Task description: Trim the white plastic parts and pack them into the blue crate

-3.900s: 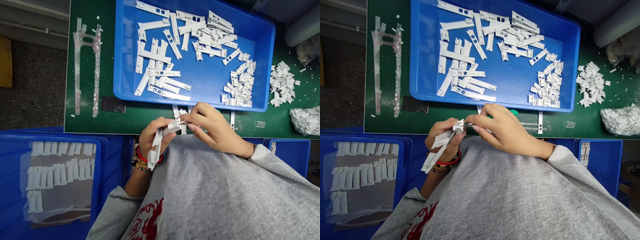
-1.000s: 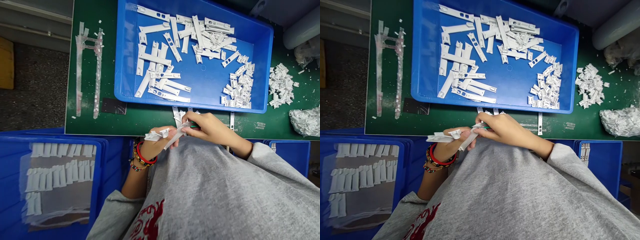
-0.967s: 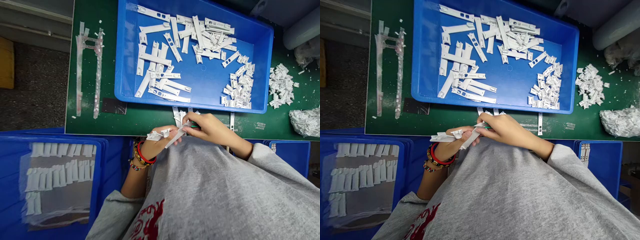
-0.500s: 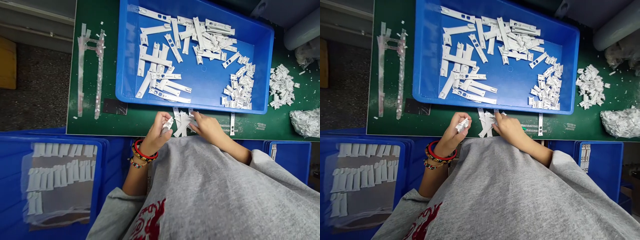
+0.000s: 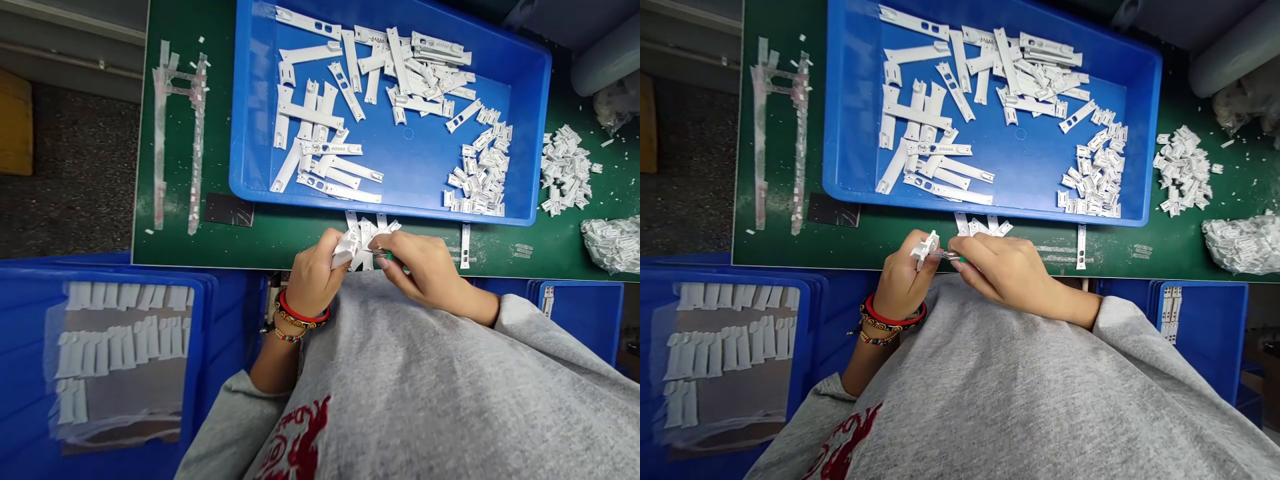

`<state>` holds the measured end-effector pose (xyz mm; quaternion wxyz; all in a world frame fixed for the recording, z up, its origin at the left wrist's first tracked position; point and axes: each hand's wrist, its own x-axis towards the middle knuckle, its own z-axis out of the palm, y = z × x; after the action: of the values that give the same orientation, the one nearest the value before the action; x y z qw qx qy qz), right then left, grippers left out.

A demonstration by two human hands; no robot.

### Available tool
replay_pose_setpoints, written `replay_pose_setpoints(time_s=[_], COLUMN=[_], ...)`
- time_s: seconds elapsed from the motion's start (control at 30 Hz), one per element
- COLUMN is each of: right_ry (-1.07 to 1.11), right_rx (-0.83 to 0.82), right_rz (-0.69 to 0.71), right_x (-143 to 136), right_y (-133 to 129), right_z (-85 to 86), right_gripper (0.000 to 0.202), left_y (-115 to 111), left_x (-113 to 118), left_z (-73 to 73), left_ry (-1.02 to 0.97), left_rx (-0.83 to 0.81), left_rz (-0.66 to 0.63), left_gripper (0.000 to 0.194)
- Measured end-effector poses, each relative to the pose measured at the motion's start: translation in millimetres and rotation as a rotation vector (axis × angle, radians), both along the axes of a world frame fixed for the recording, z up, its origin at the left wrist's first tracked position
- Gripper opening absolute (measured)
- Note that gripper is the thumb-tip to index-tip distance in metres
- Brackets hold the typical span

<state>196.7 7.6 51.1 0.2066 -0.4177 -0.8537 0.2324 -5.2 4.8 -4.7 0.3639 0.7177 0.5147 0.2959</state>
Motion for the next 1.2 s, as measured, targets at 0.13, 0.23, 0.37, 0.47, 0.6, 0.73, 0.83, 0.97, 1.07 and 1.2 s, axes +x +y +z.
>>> replay_pose_setpoints(time_s=[0.13,0.23,0.37,0.47,0.6,0.73,0.83,0.97,1.07,1.2], right_ry=[0.016,0.03,0.05,0.017,-0.07,-0.13,-0.07,0.043,0.064,0.021], right_rx=[-0.038,-0.063,-0.076,-0.095,-0.035,-0.011,-0.025,-0.073,-0.102,-0.149], right_rz=[0.023,0.004,0.005,0.016,-0.018,-0.159,-0.187,-0.049,0.031,0.0], right_x=[-3,-3,-3,-3,-3,-4,-3,-3,-5,-9], right_y=[2,1,1,1,3,9,11,9,6,7], right_z=[1.1,1.1,1.5,1.0,-1.1,-1.7,0.6,3.7,2.1,-1.9], right_gripper=[0.034,0.037,0.041,0.042,0.042,0.039,0.038,0.041,0.043,0.047], left_y=[-1,0,0,0,-1,-3,-3,-2,-2,-2], left_x=[1,1,1,2,2,1,1,2,2,1], left_z=[-1.9,-2.1,-2.2,-3.6,-5.6,-5.7,-5.2,-5.2,-5.5,-5.9], left_ry=[0.024,0.04,0.054,0.082,0.108,0.098,0.096,0.122,0.129,0.15], left_rx=[0.057,0.084,0.125,0.129,0.115,0.131,0.124,0.125,0.138,0.164], left_rz=[0.0,0.003,0.004,0.003,0.015,0.011,0.022,0.041,0.032,0.015], left_gripper=[0.034,0.036,0.037,0.04,0.046,0.04,0.038,0.035,0.033,0.034])
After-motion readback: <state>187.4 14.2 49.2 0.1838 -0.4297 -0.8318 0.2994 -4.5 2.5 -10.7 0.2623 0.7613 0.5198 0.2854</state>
